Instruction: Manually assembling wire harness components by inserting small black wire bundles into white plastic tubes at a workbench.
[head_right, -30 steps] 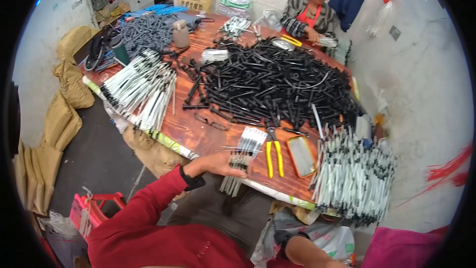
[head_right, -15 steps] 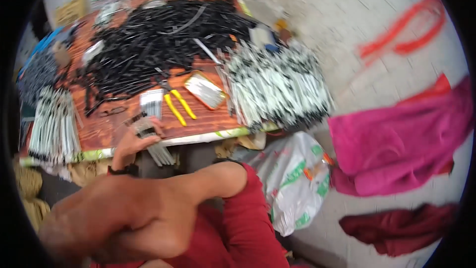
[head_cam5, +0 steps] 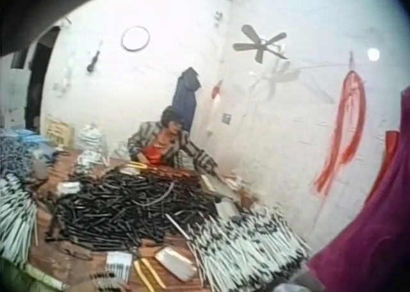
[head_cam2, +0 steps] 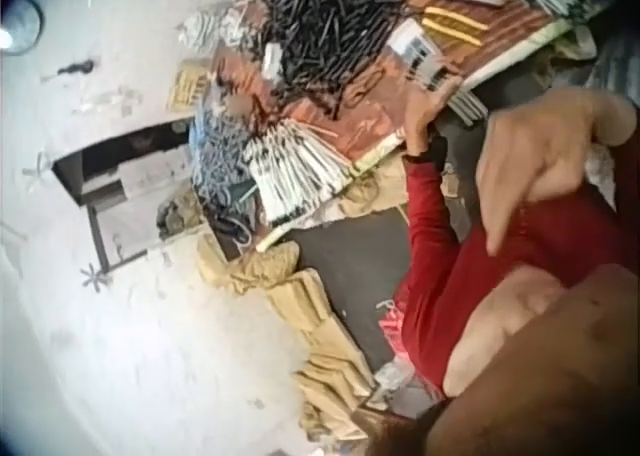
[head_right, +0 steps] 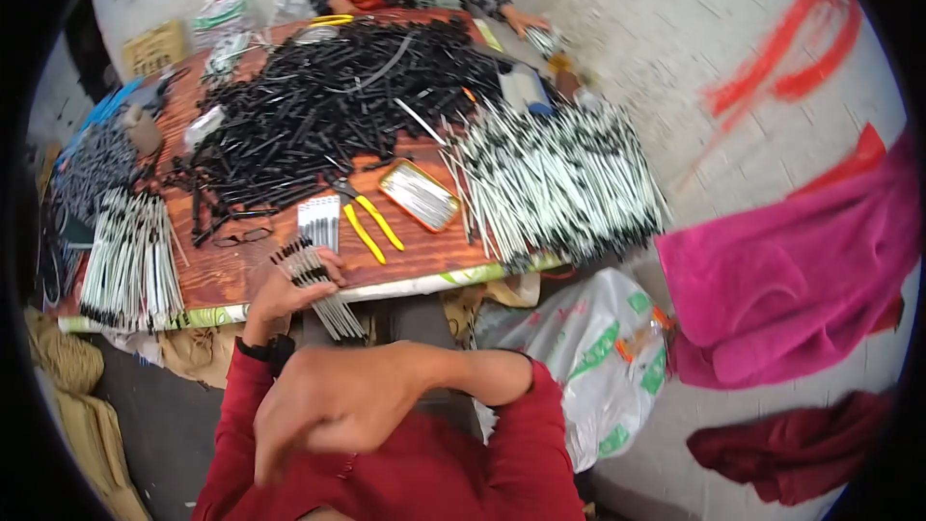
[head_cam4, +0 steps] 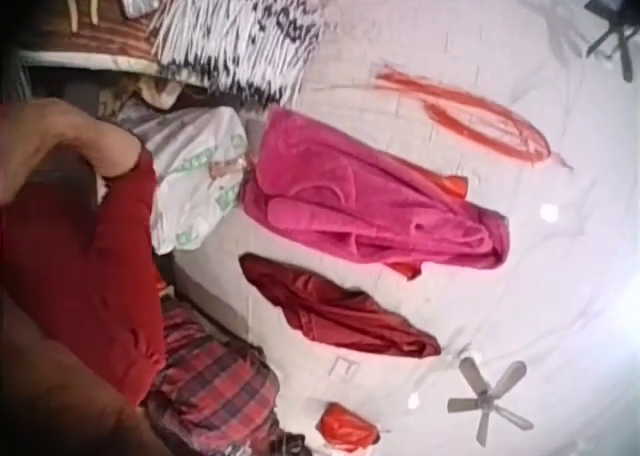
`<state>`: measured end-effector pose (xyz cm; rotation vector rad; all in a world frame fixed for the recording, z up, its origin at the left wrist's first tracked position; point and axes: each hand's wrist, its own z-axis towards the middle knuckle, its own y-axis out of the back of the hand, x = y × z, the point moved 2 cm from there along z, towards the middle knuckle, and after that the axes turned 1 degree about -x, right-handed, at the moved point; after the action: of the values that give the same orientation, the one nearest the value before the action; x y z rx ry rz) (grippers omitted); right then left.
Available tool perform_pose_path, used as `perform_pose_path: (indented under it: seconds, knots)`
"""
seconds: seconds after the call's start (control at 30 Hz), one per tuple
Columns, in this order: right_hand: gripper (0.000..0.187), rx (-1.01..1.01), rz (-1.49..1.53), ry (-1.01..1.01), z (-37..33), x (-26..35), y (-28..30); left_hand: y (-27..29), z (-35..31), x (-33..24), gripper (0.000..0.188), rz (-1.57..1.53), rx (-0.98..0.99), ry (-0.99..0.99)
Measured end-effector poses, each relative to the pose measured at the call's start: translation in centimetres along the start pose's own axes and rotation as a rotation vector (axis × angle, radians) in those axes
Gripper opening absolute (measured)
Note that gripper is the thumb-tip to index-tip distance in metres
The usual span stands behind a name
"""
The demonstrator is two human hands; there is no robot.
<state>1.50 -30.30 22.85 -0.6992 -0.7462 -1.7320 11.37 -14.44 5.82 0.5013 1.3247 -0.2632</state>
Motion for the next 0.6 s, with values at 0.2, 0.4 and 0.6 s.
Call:
perform_pose_path:
  seconds: [0.2, 0.4, 0.6]
  knots:
    - [0.026, -0.591, -0.263, -0.744, -8.3, -3.4, 8.5, 0.6, -0.4, -0.7, 0.017, 0.053, 0.072, 0.049]
    - [0.023, -0.975, -1.006, -0.987, -18.4, -5.2, 19.2, 0.6, 0.0, 0.2, 0.013, 0.041, 0.078, 0.029]
    - [0.023, -1.122, -1.164, -1.098, -22.4, -5.8, 24.6, 0.5, 0.4, -0.2, 0.014, 0.043, 0.087, 0.032]
